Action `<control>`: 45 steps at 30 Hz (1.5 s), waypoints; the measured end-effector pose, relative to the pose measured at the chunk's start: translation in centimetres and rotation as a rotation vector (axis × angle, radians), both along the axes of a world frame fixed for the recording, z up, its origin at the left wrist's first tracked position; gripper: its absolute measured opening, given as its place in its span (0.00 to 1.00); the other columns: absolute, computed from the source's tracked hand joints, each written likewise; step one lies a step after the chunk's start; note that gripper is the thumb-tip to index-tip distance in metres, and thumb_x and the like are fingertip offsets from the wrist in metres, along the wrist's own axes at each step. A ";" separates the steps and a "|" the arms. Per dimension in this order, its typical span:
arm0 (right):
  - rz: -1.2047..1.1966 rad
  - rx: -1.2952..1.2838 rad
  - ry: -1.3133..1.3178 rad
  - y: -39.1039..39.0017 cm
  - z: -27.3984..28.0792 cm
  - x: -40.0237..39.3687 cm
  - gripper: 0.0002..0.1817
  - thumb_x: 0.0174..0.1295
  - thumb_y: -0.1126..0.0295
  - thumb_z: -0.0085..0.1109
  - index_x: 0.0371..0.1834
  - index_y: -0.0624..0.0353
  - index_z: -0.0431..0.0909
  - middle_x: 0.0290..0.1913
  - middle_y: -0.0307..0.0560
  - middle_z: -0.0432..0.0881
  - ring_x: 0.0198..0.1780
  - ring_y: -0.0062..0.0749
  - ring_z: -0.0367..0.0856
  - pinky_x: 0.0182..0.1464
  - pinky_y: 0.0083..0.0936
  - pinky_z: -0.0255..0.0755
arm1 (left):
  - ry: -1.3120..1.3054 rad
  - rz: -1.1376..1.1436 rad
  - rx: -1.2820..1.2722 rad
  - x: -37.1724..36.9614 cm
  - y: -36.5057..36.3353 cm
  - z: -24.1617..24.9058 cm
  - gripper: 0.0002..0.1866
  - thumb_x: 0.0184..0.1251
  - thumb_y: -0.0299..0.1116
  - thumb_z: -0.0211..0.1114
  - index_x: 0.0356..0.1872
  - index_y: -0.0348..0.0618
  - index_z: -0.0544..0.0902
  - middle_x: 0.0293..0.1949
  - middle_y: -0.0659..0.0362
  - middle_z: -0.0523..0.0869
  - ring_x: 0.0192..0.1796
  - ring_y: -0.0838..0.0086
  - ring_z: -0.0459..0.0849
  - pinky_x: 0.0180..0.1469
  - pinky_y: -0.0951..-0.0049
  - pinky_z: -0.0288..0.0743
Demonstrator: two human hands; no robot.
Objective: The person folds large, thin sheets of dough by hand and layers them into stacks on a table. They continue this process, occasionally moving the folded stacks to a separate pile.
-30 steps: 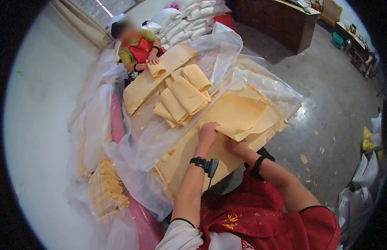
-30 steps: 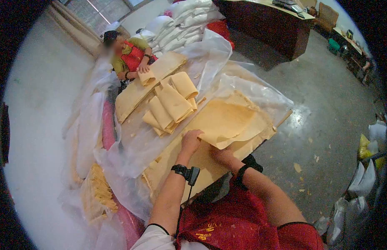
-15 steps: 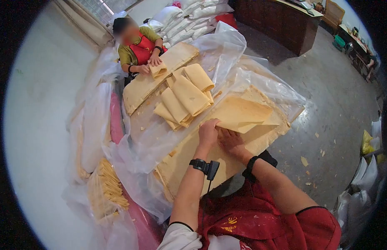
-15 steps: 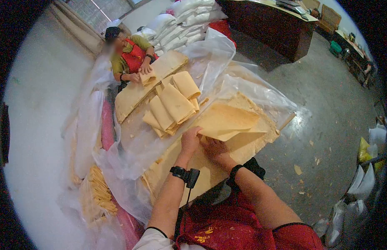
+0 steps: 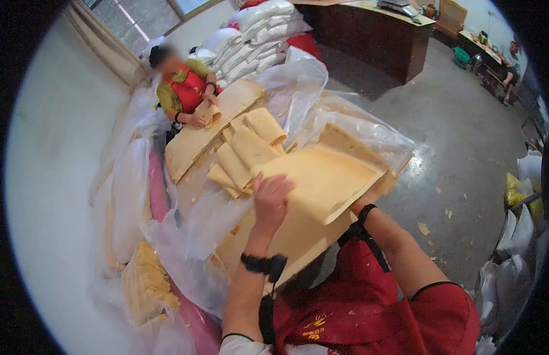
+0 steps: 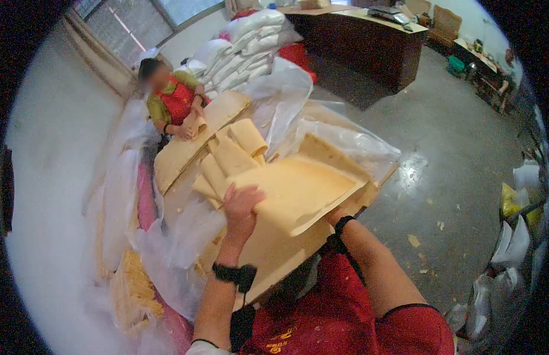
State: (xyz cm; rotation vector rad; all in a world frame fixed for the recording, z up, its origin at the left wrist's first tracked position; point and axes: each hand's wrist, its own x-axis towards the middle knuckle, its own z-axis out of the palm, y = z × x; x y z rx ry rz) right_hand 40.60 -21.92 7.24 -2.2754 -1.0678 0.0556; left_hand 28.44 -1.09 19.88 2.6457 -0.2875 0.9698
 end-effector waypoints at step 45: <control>-0.223 0.150 1.710 -6.4 -0.9 -19.4 0.12 0.65 0.73 0.46 0.45 0.68 0.77 0.38 0.50 0.84 0.33 0.38 0.84 0.31 0.28 0.75 | 0.453 0.092 0.027 -22.7 -8.1 -17.3 0.48 0.44 0.40 0.73 0.70 0.46 0.58 0.70 0.46 0.57 0.73 0.50 0.52 0.71 0.42 0.44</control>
